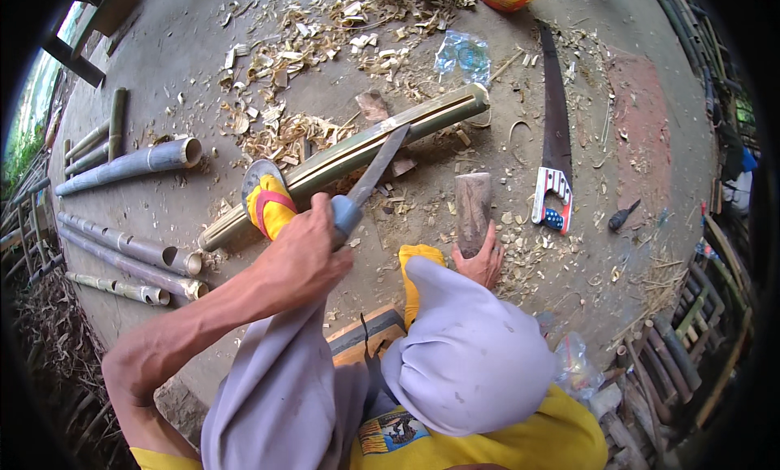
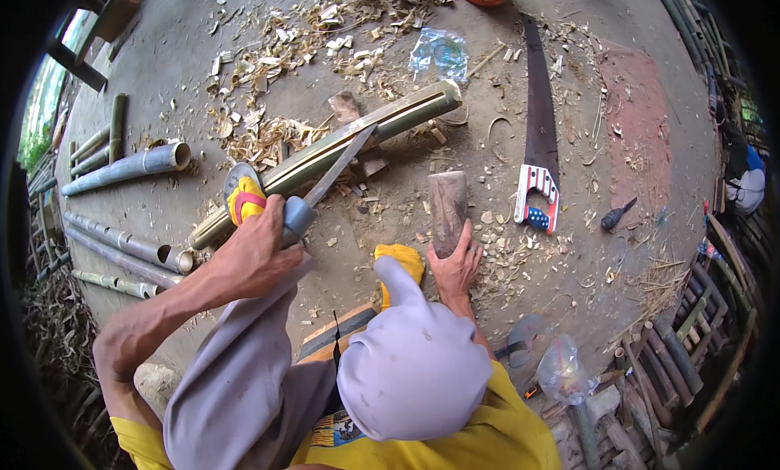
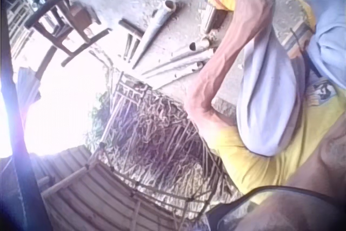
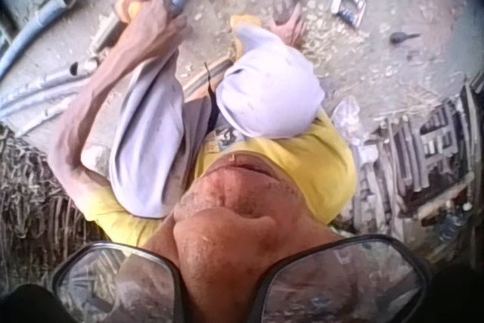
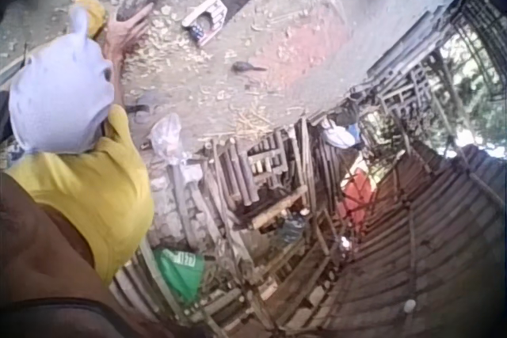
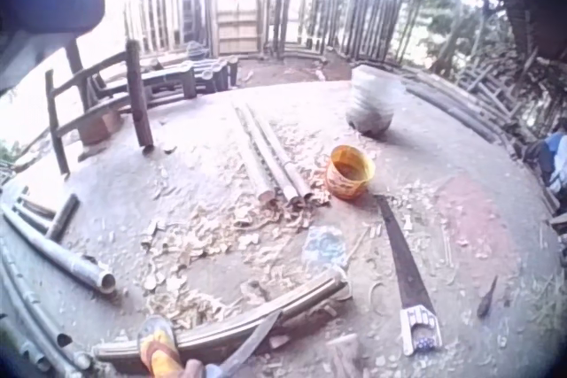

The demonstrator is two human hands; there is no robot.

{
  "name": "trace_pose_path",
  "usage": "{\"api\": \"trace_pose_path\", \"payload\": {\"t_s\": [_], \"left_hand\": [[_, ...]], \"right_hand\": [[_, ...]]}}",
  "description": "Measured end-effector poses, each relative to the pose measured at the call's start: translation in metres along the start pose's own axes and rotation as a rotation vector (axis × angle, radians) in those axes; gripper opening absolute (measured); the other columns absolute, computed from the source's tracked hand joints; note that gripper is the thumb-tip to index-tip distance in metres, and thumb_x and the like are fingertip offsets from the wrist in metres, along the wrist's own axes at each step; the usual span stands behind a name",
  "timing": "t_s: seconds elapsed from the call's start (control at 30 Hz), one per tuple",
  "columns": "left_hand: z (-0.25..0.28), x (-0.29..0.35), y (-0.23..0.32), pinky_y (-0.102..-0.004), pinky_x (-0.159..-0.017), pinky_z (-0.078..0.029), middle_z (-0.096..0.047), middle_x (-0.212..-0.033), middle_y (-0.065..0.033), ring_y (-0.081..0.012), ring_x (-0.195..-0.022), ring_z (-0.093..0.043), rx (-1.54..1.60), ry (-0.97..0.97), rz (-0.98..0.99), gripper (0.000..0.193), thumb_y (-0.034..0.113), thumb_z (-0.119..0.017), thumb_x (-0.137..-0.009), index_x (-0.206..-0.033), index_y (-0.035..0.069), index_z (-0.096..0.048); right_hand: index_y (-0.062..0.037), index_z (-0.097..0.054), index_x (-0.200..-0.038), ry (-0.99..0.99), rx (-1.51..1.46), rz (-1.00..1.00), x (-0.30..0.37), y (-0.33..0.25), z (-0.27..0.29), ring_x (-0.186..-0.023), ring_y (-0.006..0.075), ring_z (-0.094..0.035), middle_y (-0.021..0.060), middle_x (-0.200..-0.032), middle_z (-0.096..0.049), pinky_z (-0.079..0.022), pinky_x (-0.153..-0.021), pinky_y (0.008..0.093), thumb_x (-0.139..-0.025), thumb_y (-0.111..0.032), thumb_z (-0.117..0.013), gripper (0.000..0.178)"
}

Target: The person splits bamboo stalks by striking a blade with a wooden piece, measures a stalk with a tape measure, and saws through a section of bamboo.

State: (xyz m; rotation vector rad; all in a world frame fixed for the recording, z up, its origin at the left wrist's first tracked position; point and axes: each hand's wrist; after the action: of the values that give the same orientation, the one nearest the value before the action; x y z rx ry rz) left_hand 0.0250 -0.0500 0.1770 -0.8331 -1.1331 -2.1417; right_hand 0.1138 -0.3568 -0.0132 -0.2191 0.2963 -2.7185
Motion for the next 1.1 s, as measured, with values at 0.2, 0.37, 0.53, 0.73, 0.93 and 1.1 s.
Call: {"api": "trace_pose_path", "payload": {"t_s": [0.2, 0.37, 0.53, 0.73, 0.93, 1.1], "left_hand": [[-0.023, 0.006, -0.106, -0.0471, -0.073, -0.045, -0.056, -0.088, -0.0268, -0.0425, -0.083, -0.059, -0.019, 0.158, -0.086, 0.048, 0.021, -0.062, -0.077, -0.113, 0.000, -0.038], [-0.028, 0.025, -0.119, -0.0437, -0.072, -0.047, -0.061, -0.084, -0.0198, -0.0394, -0.080, -0.061, 0.104, 0.274, -0.196, 0.048, 0.017, -0.064, -0.068, -0.112, 0.004, -0.049], [-0.011, -0.019, -0.124, -0.0416, -0.069, -0.046, -0.060, -0.077, -0.0201, -0.0339, -0.074, -0.061, 0.061, 0.225, -0.108, 0.041, 0.021, -0.062, -0.069, -0.104, 0.003, -0.052], [0.009, -0.059, -0.124, -0.0387, -0.064, -0.049, -0.062, -0.069, -0.0181, -0.0297, -0.065, -0.063, 0.014, 0.225, -0.036, 0.035, 0.028, -0.066, -0.074, -0.093, 0.000, -0.058], [0.019, -0.064, -0.117, -0.0376, -0.063, -0.046, -0.059, -0.068, -0.0133, -0.0226, -0.063, -0.057, 0.031, 0.163, -0.067, 0.034, 0.029, -0.067, -0.073, -0.088, 0.000, -0.059], [0.021, -0.065, -0.116, -0.0375, -0.064, -0.046, -0.060, -0.069, -0.0134, -0.0223, -0.064, -0.057, 0.060, 0.141, -0.045, 0.034, 0.029, -0.066, -0.073, -0.087, -0.001, -0.059]], "right_hand": [[-0.0036, -0.032, -0.138, 0.030, -0.048, 0.051, -0.003, -0.007, -0.001, -0.096, 0.0380, -0.050, 0.0211, -0.106, -0.054, -0.042, -0.085, 0.0470, -0.063, -0.029, -0.077, 0.091], [-0.0029, -0.034, -0.137, 0.039, -0.041, 0.062, -0.004, -0.004, -0.004, -0.094, 0.0371, -0.052, 0.0203, -0.104, -0.054, -0.043, -0.083, 0.0457, -0.062, -0.029, -0.077, 0.091], [-0.0025, -0.035, -0.137, 0.028, 0.000, 0.077, 0.000, -0.003, -0.005, -0.094, 0.0365, -0.051, 0.0196, -0.101, -0.054, -0.043, -0.083, 0.0457, -0.062, -0.029, -0.077, 0.090], [-0.0021, -0.035, -0.136, 0.034, -0.048, 0.122, -0.003, -0.002, -0.007, -0.094, 0.0363, -0.051, 0.0197, -0.102, -0.055, -0.043, -0.083, 0.0454, -0.062, -0.029, -0.077, 0.090], [-0.0016, -0.035, -0.135, 0.003, -0.043, 0.106, -0.004, 0.000, -0.009, -0.094, 0.0368, -0.051, 0.0206, -0.103, -0.055, -0.043, -0.083, 0.0460, -0.061, -0.029, -0.077, 0.089], [-0.0013, -0.036, -0.135, 0.018, -0.040, 0.133, -0.005, -0.001, -0.005, -0.093, 0.0370, -0.051, 0.0211, -0.102, -0.055, -0.044, -0.083, 0.0456, -0.062, -0.028, -0.077, 0.088]]}}
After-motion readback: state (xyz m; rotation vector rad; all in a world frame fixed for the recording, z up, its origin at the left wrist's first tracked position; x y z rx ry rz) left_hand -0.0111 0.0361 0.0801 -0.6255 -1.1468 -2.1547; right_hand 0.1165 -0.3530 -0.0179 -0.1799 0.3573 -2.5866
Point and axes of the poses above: each hand's wrist, its own x-axis away from the middle knuckle, its own z-axis out of the back of the hand, y = z × x
